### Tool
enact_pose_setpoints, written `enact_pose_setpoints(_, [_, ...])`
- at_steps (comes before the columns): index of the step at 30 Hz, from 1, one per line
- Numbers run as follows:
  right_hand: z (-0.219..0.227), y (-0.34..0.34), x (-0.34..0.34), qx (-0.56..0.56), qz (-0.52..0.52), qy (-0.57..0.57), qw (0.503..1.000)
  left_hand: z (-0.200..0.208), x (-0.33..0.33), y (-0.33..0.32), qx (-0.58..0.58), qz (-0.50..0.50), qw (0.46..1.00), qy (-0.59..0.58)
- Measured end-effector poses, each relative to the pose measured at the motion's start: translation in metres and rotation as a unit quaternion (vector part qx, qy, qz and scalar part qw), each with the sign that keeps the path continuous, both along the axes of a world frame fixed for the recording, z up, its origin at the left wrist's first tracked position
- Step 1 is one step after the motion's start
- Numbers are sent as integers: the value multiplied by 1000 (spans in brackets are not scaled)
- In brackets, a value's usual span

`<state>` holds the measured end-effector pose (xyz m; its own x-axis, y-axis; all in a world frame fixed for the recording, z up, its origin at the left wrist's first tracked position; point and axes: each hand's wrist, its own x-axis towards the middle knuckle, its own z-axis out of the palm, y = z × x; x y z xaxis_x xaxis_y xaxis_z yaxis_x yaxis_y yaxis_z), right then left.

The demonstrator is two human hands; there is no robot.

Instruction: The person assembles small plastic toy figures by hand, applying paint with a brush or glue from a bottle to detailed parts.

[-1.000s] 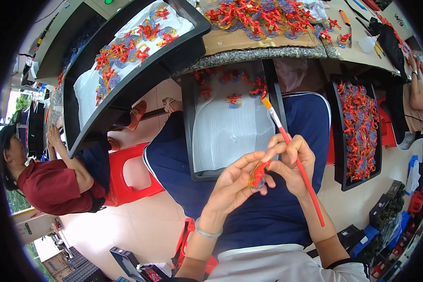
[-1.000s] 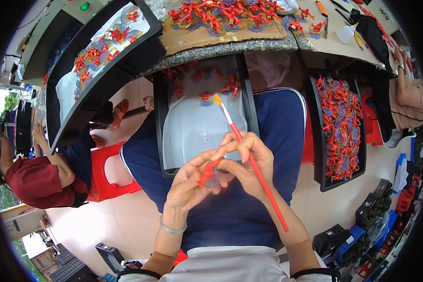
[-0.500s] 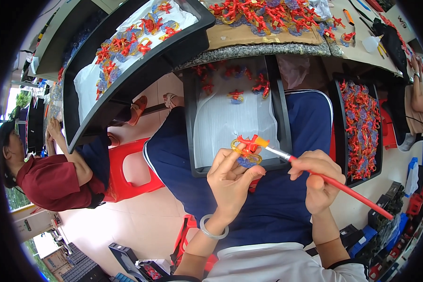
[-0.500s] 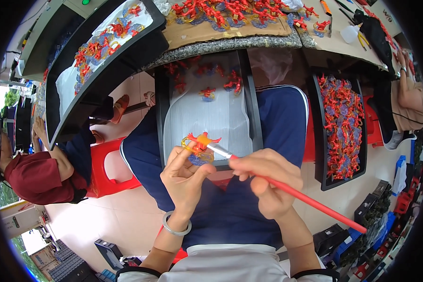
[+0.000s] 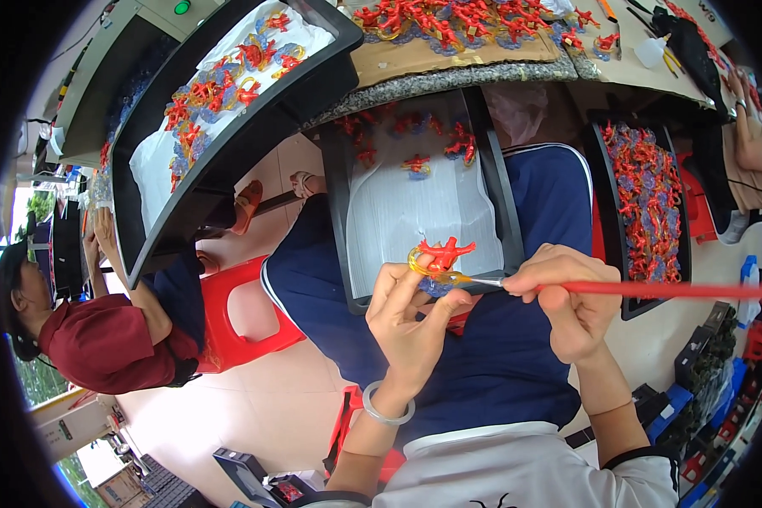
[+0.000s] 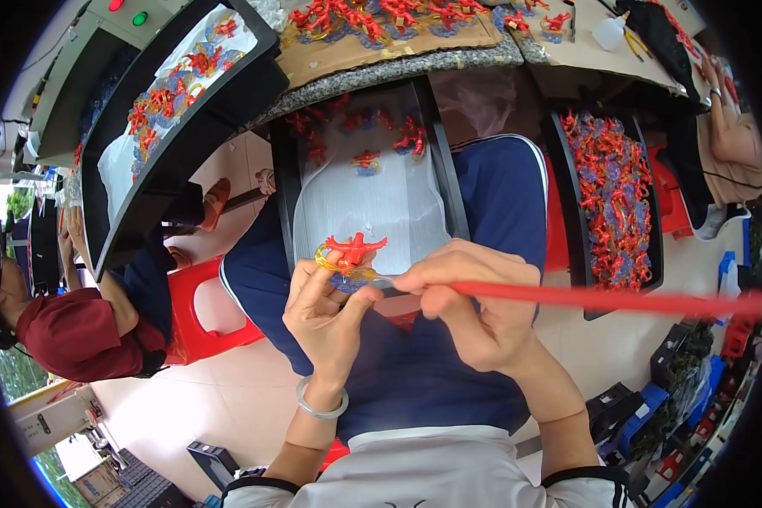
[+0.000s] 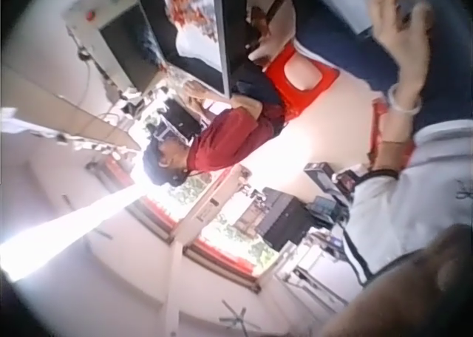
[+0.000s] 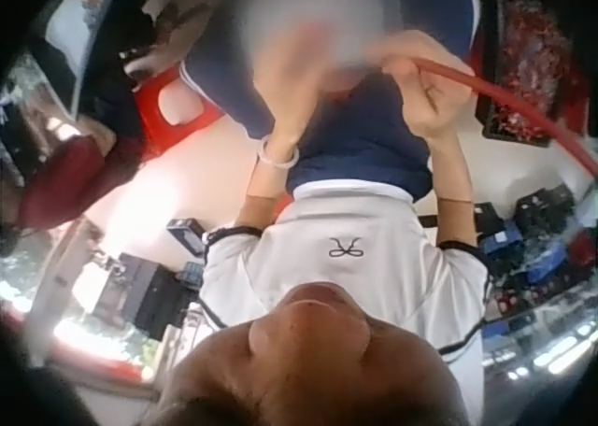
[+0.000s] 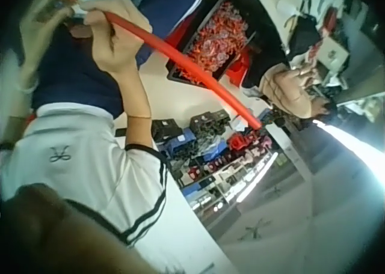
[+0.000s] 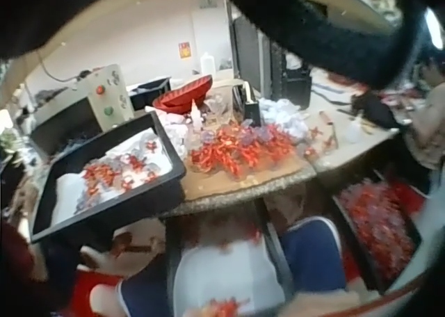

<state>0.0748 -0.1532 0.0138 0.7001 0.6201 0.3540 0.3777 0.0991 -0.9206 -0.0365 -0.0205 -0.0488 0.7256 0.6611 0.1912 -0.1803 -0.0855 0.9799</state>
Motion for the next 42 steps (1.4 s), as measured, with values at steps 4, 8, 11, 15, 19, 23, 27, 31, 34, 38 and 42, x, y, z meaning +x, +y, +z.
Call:
enact_pose_setpoints(4, [2, 3, 4, -30, 26, -53, 998, 0, -2, -1, 39, -3, 999, 14])
enact_pose_setpoints(8, [11, 5, 2, 9, 38, -3, 999, -1, -4, -2, 51, -4, 998, 19])
enact_pose_setpoints(11, [8, 2, 5, -39, 35, -45, 998, -1, -3, -3, 44, -8, 999, 28])
enact_pose_setpoints(15, [5, 5, 6, -49, 39, -49, 997, -1, -4, -5, 22, -23, 999, 30])
enact_pose_setpoints(19, [5, 5, 8, -40, 42, -48, 997, -1, -10, -6, -13, -47, 997, 52])
enact_pose_setpoints(23, [-5, 0, 11, -24, 36, -11, 999, 5, -5, -3, -90, -49, 994, 38])
enact_pose_setpoints(27, [-11, 5, 14, 2, -31, 81, 996, 5, -6, 1, -150, -77, 985, 28])
enact_pose_setpoints(31, [-40, 14, -2, 50, -33, 248, 967, 8, -3, -2, -181, -90, 979, 6])
enact_pose_setpoints(34, [-40, 18, -9, 54, -43, 291, 954, 9, -3, -2, -200, -106, 974, 6])
enact_pose_setpoints(38, [-42, 19, -7, 73, -43, 269, 959, 11, -7, 1, -302, -116, 945, 48])
enact_pose_setpoints(42, [-45, 18, -5, 68, -39, 267, 961, 18, -5, 0, -329, -142, 932, 56])
